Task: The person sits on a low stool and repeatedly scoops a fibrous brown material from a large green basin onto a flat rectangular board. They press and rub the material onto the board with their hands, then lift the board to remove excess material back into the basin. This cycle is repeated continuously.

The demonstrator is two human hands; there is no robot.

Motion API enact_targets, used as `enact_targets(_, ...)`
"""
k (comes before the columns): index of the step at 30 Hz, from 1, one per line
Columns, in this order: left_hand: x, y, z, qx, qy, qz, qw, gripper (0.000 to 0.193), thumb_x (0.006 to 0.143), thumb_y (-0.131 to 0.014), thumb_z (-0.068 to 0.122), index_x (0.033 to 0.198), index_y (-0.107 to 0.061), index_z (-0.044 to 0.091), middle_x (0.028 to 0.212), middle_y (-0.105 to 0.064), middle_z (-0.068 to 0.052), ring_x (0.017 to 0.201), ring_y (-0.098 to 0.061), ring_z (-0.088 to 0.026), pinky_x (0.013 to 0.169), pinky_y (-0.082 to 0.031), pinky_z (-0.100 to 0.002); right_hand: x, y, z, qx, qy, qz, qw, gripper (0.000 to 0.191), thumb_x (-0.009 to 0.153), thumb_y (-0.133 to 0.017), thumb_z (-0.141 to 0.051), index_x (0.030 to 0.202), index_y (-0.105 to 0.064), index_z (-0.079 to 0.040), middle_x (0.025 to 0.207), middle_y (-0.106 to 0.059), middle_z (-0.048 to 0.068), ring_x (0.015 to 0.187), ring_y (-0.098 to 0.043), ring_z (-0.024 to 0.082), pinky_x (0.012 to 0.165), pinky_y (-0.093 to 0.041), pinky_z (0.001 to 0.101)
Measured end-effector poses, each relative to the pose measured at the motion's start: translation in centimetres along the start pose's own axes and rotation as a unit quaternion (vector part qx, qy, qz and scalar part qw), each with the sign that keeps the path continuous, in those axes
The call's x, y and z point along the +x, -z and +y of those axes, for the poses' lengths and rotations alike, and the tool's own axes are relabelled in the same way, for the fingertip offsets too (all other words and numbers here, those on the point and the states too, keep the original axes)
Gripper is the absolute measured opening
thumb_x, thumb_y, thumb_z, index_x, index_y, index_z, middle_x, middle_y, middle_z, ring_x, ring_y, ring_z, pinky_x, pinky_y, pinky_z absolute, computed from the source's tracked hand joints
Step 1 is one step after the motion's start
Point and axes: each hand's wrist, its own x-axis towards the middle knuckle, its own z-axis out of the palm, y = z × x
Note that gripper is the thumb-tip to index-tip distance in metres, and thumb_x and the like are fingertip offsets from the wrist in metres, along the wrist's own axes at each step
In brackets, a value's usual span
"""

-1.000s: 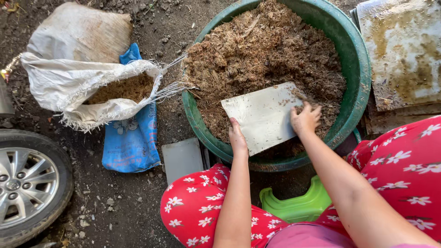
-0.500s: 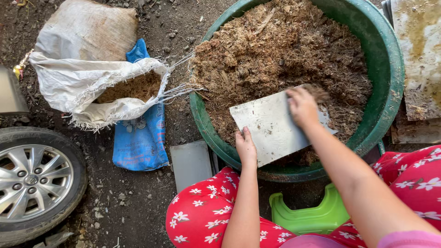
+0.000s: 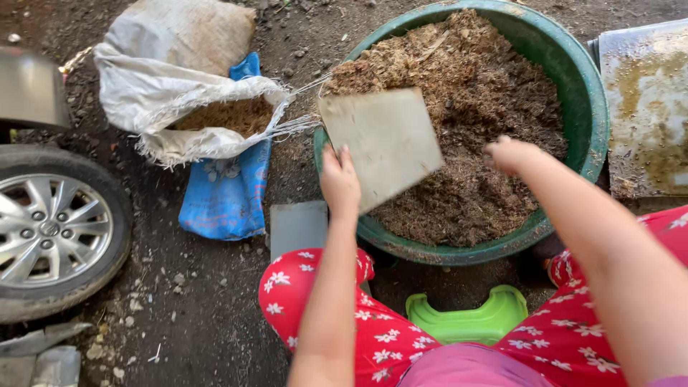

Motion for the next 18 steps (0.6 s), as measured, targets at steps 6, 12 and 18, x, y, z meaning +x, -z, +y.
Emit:
enact_targets(6,9.3,7.4,0.5,0.18,-0.141,-0.017,0.973,0.04,0.106,-0.055,0.034,0.135,-0.058,0.007,0.105,-0.072,-0.023,0.096,-0.068,-0.043,0.079,-0.052,-0.052,-5.0,9.0,0.8,-0.05,0.108,0.18,0.977,0.055,0.098,-0.054,-0.046,0.151,-0.05,-0.033,0.162,-0.042,0.008,0.134,-0.056,0.035,0.104,-0.053,0.0528)
enact_targets(12,12.5,13.0,-1.3,0.274,-0.095,0.008,0.957,0.028,0.104,-0.053,0.032,0.123,-0.064,0.015,0.102,-0.076,-0.017,0.095,-0.069,-0.041,0.078,-0.051,-0.053,-4.9,10.7,3.2,-0.027,0.101,0.115,0.988,0.06,0.098,-0.057,-0.055,0.153,-0.053,-0.032,0.156,-0.049,0.017,0.137,-0.053,0.042,0.112,-0.047,0.0523)
enact_targets(18,14.4,15.7,-2.6,0.108,-0.113,0.13,0.979,0.022,0.105,-0.057,0.031,0.118,-0.066,0.015,0.106,-0.077,-0.013,0.095,-0.072,-0.035,0.08,-0.055,-0.044,-3.9,12.2,2.2,-0.032,0.057,0.113,0.991,0.065,0.096,-0.056,-0.058,0.155,-0.049,-0.032,0.161,-0.041,0.016,0.14,-0.049,0.041,0.112,-0.046,0.0565)
